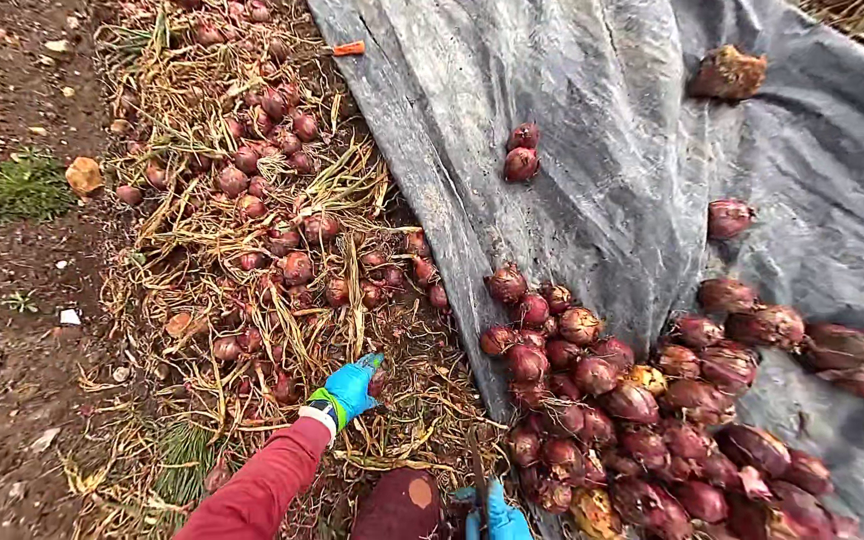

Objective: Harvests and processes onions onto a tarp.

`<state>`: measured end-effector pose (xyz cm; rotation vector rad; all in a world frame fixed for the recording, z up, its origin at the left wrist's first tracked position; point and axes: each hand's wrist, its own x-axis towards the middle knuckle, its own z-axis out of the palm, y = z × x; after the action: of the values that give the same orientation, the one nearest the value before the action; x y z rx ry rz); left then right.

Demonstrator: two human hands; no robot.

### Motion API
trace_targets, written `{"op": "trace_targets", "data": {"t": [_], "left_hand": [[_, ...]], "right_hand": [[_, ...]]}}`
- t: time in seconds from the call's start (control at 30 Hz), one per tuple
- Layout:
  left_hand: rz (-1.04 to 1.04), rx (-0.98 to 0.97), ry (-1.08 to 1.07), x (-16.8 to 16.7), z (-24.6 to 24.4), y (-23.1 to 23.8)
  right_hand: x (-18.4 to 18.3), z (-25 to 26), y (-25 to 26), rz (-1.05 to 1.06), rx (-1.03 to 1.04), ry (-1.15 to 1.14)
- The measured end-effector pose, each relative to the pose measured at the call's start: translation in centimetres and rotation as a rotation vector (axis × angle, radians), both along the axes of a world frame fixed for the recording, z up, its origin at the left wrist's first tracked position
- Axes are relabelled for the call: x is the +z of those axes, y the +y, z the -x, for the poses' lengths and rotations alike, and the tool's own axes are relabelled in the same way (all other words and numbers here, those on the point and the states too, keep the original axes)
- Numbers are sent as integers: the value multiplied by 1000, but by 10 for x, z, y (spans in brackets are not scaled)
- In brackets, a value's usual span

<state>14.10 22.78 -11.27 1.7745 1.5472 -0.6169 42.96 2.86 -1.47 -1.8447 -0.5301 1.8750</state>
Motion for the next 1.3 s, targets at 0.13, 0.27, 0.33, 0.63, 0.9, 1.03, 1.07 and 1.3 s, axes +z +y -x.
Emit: {"op": "trace_targets", "data": {"t": [0.13,0.27,0.33,0.63,0.9,1.03,1.07,1.3], "left_hand": [[103,114,224,37,9,5],[80,5,90,102,19,-7],[-7,-41,-42,162,3,-29],[126,-336,-336,291,-17,-132],[-155,-66,-175,275,-46,-110],[96,-430,-225,258,-103,-92],[45,-354,-205,246,-104,-72],[-591,989,-79,70,-22,113]], "right_hand": [[10,-5,-12,-71,-87,4],[6,0,-29,-87,-144,114],[3,15,-30,-127,-65,204],[100,44,-41,-664,233,90],[66,11,-20,-476,406,-22],[63,1,20,-529,362,-55],[56,-5,29,-528,266,-80],[-3,-17,37,-290,-72,9]]}}
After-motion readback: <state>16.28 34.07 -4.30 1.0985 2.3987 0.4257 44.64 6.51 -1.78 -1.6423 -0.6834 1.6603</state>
